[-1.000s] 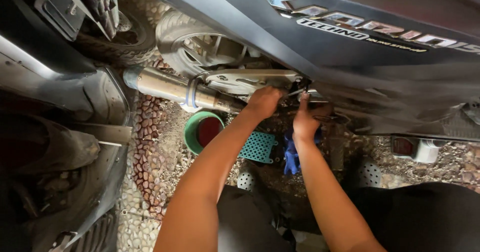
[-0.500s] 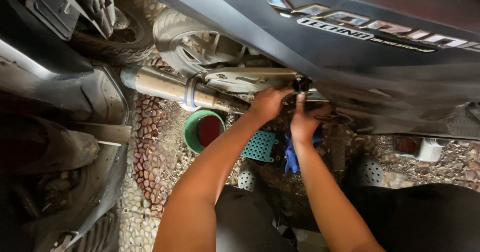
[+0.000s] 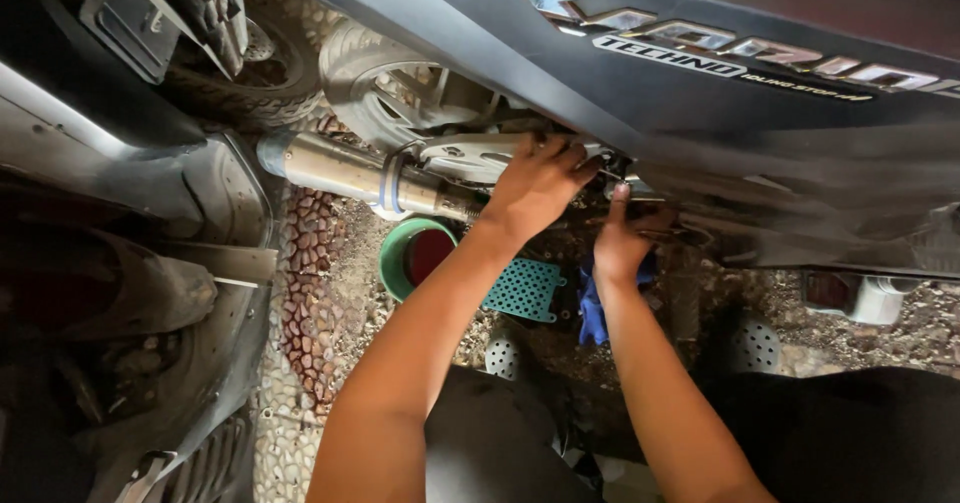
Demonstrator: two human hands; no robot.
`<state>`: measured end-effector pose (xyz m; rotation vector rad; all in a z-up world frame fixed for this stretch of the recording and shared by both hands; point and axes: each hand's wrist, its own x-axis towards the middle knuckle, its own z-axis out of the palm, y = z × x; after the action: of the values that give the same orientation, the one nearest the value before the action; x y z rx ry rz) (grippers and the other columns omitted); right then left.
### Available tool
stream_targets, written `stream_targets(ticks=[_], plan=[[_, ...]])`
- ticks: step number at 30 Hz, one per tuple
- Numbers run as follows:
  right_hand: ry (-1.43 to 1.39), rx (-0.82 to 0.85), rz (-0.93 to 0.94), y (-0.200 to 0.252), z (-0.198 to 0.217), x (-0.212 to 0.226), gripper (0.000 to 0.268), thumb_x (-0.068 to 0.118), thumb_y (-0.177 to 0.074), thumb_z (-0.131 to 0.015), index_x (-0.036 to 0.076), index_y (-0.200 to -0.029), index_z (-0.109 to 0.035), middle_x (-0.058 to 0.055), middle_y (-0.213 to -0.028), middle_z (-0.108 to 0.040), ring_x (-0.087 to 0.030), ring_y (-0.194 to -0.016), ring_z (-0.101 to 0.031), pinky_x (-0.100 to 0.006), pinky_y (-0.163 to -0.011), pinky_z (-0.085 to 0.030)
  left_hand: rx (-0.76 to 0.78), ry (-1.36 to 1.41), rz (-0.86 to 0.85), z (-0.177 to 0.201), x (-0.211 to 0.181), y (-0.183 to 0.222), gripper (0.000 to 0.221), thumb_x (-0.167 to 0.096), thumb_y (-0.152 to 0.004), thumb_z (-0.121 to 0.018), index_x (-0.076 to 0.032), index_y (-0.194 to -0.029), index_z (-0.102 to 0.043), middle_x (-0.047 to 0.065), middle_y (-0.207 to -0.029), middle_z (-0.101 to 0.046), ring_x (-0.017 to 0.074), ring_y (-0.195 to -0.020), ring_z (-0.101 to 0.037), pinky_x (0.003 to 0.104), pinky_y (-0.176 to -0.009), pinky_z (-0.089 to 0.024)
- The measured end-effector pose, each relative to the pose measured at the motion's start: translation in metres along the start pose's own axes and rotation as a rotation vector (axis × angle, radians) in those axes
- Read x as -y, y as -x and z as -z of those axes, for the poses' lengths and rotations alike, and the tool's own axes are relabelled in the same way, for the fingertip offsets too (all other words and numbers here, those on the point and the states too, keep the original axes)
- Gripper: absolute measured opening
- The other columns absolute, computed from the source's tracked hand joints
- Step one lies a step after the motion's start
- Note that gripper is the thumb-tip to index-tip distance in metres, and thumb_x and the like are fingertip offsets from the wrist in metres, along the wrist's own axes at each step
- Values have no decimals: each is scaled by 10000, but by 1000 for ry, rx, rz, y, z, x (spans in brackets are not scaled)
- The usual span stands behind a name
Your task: The person is working on the underside of a motorcycle, using a wrench to tighten a bolt near the rear wheel and exhaust pipe. A green container is placed on the ground to catch dripping fluid.
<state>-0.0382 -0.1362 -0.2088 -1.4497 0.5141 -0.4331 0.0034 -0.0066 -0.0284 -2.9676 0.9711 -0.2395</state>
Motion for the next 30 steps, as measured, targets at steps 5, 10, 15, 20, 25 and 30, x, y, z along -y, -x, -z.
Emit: stream_targets(ticks=[5, 10, 15, 20, 25, 30], plan=[[89, -12, -6, -3, 1, -8, 895, 353, -1033, -752, -77, -1575, -184, -270, -1608, -330, -330, -1461, -374, -406, -1232, -288, -44, 3, -42, 13, -5, -6, 199, -188, -888, -612, -142, -1038, -735, 45, -1153, -663, 253, -1204, -590, 449, -1008, -494], [79, -17, 84, -5, -4, -25, 846, 390, -1029, -732, -90, -1541, -261, -286, -1562, -425, -366, -1416, -450, -434, -1233, -343, -176, 41, -38, 16, -6, -4, 188, -169, -859, -631, -101, -1012, -716, 97, -1230, -653, 271, -1198, -600, 396, -954, -533], [335, -114, 134, 1, -9, -21, 850, 418, -1054, -736, -107, -1515, -252, -332, -1501, -441, -405, -1370, -480, -457, -1212, -385, -262, -29, -58, 20, -7, -1, 221, -175, -847, -634, -99, -1041, -707, 98, -1254, -633, 280, -1149, -596, 416, -975, -560], [230, -98, 104, 3, -13, -3, 856, 375, -1059, -732, -95, -1543, -206, -322, -1550, -374, -404, -1403, -432, -478, -1207, -346, -273, -19, -79, 15, -8, 1, 199, -183, -879, -646, -123, -1056, -716, 67, -1208, -626, 277, -1114, -598, 424, -912, -563], [-353, -38, -560, 8, -21, 64, 943, 397, -844, -670, 85, -1569, -155, -185, -1476, -475, -341, -1250, -530, -497, -1002, -465, -281, 26, -117, 21, -15, 2, 220, -179, -931, -650, -128, -1134, -719, 42, -1227, -617, 244, -1173, -606, 367, -881, -573], [113, -66, 11, 2, -14, -11, 991, 400, -1018, -743, -115, -1568, -99, -323, -1607, -318, -387, -1460, -390, -435, -1243, -294, -272, -3, -49, 3, -7, 0, 270, -190, -899, -649, -116, -1150, -715, 62, -1233, -615, 264, -1182, -605, 387, -918, -578]])
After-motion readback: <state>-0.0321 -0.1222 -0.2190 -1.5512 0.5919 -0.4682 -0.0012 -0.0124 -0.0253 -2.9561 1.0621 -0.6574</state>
